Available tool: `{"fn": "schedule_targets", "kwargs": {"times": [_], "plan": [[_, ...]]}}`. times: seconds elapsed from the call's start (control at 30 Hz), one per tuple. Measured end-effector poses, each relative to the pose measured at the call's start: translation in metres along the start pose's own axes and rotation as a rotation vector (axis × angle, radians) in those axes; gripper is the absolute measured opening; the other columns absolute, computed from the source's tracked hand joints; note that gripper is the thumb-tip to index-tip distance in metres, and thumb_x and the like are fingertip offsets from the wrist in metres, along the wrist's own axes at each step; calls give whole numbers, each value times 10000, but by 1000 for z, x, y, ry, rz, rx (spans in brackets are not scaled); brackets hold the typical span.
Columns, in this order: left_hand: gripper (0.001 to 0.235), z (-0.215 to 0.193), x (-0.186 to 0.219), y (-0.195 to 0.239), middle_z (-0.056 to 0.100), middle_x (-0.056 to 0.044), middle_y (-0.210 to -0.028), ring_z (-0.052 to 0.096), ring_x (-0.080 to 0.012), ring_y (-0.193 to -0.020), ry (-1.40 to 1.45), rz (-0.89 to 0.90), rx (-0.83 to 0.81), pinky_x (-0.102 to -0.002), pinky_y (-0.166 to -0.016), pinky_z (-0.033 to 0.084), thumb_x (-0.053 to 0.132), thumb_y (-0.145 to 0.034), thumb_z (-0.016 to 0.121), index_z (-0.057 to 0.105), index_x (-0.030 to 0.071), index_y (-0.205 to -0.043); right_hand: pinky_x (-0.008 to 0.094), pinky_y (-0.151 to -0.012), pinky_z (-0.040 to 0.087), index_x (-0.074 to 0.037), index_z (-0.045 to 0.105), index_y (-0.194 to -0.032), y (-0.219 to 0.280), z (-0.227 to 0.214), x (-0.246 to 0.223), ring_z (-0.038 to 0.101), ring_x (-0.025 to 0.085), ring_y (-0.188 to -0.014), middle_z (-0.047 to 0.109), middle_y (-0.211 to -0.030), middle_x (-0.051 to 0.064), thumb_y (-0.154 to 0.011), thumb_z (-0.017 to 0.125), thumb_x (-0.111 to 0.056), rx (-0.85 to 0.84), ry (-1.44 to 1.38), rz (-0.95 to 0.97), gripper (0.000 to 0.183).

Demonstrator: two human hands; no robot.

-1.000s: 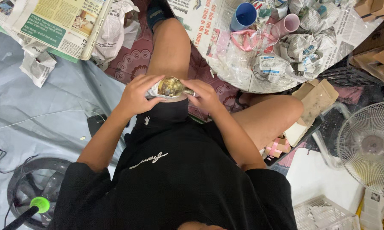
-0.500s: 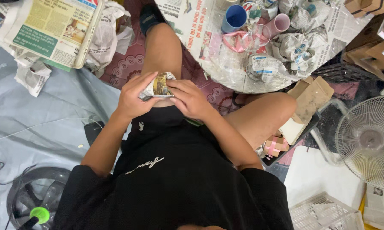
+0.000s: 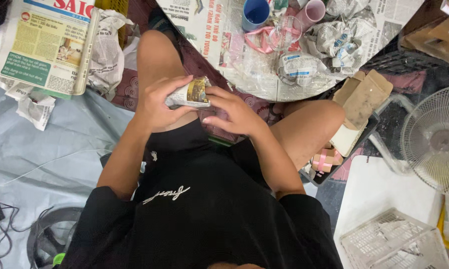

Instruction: The person sits cross-legged and repeatedly wraps plastic cups with newspaper. They pick up a cup, place it on a sheet of newspaper, fold the paper around the cup, and roll it into a bundle. The wrapped cups are placed into a black plastic basket nearby.

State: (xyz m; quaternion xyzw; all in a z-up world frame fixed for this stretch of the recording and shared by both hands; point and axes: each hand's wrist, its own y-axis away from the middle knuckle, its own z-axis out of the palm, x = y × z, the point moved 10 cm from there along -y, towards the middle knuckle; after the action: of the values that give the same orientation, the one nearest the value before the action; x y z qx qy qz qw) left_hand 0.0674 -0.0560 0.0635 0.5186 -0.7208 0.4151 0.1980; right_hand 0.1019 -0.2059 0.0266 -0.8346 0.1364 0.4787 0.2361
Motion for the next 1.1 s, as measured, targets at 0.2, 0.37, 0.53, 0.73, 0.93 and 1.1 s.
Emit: {"fn": "schedule_targets", "kwargs": {"times": [0.2, 0.37, 0.53, 0.73, 0.93, 1.1], "plan": [[661, -1, 6, -9, 713, -180, -1235, 708, -323, -1044, 40, 23, -31, -395, -922, 556, 159, -756, 934, 659, 3, -1337, 419, -968, 491, -29, 793, -1051, 10, -31, 9, 637, 277, -1081, 685, -1164, 75, -821, 892, -205, 285, 122, -152, 306], [645, 0, 14, -17, 717, -179, -1256, 699, -344, -1066, 11, 124, -97, -409, -949, 547, 119, -733, 911, 670, 13, -1323, 437, -969, 490, 0, 721, -957, 7, -9, -1, 590, 334, -1088, 616, -1120, 132, -782, 924, -287, 158, 221, -202, 393], [627, 5, 22, -24, 722, -164, -1225, 710, -328, -1064, 13, 157, -171, -394, -952, 556, 122, -717, 906, 696, 20, -1299, 416, -997, 491, -52, 609, -1200, 14, -25, 3, 556, 274, -1141, 550, -1198, 128, -764, 910, -423, 507, 126, -191, 646], [573, 31, 49, -42, 646, -143, -1352, 691, -286, -1136, 81, 281, -140, -386, -978, 574, 163, -755, 924, 698, 36, -1266, 422, -1051, 479, -110, 419, -1401, 29, -8, 46, 535, 259, -1204, 520, -1342, 168, -1004, 618, -470, 769, -187, -172, 572], [676, 79, 35, -61, 462, -171, -1539, 500, -365, -1435, 271, 203, -83, -450, -1228, 412, 261, -935, 740, 444, 47, -1505, 411, -1072, 411, -68, 409, -1353, 65, -29, 89, 503, 262, -1202, 489, -1330, 182, -1043, 601, -449, 1144, -473, -103, 527], [750, 134, 16, -80, 389, -227, -1597, 425, -375, -1498, 621, 107, -154, -435, -1297, 292, 446, -1130, 480, 154, -10, -1628, 399, -1146, 367, -66, 384, -1361, 78, -59, 88, 476, 265, -1284, 459, -1381, 182, -1041, 599, -413, 1313, -384, -101, 519]]}}
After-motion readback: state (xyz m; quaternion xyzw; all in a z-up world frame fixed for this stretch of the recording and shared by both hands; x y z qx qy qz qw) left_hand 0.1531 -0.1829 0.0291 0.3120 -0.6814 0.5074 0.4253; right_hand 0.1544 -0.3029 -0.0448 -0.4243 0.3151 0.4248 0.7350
